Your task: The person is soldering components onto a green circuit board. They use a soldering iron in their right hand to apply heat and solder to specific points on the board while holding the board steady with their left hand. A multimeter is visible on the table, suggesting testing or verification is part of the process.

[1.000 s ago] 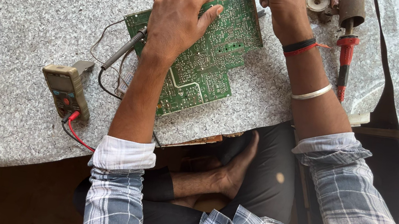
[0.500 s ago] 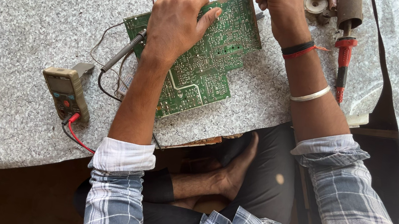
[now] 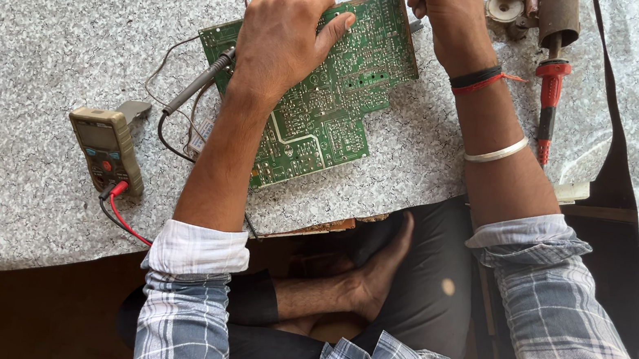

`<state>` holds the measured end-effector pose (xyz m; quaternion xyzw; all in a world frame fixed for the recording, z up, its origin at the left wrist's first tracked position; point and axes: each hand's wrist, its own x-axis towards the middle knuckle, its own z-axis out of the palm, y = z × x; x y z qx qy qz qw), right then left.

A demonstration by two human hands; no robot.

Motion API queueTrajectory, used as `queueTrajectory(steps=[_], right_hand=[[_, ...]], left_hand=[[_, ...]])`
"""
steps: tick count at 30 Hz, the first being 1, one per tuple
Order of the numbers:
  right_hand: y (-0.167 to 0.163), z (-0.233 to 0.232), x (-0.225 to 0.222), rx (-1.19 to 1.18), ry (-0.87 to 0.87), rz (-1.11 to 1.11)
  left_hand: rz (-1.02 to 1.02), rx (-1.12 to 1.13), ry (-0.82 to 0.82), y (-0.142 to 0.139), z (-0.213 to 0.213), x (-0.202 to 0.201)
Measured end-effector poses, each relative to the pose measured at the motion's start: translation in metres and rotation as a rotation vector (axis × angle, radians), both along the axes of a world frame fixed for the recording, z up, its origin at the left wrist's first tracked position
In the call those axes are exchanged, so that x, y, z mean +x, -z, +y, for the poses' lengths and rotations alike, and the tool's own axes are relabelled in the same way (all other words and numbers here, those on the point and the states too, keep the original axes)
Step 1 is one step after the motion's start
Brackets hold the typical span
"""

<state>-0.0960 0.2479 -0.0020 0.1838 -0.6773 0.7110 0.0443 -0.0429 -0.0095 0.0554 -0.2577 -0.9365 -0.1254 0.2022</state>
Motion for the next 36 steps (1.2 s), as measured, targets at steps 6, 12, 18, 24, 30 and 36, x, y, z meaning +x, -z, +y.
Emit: queueTrajectory(steps=[6,12,18,24,30,36], right_hand=[[0.0030,-0.0029,-0.0034,-0.025,0.007,-0.032],[0.0020,-0.0014,-0.0014,-0.004,0.005,-0.039],[0.0021,-0.0006,-0.0004,-0.005,-0.008,-0.020],[0.0035,-0.0010,-0.0034,-0.011,0.004,-0.039],[0.0040,-0.0003,-0.0036,-0.020,-0.014,-0.022],[0.0042,-0.0004,-0.0034,-0.029,-0.008,-0.045]], left_hand=[[0.016,0.009,0.004,0.0012,-0.0013,0.0003],[0.011,0.015,0.004,0.0025,-0.0008,-0.0007],[0.007,0.007,0.002,0.0034,-0.0018,-0.0004],[0.026,0.010,0.010,0.0027,-0.0011,-0.0017],[0.015,0.014,0.007,0.0022,-0.0016,-0.0011],[0.018,0.015,0.012,0.0029,-0.0012,-0.0010]])
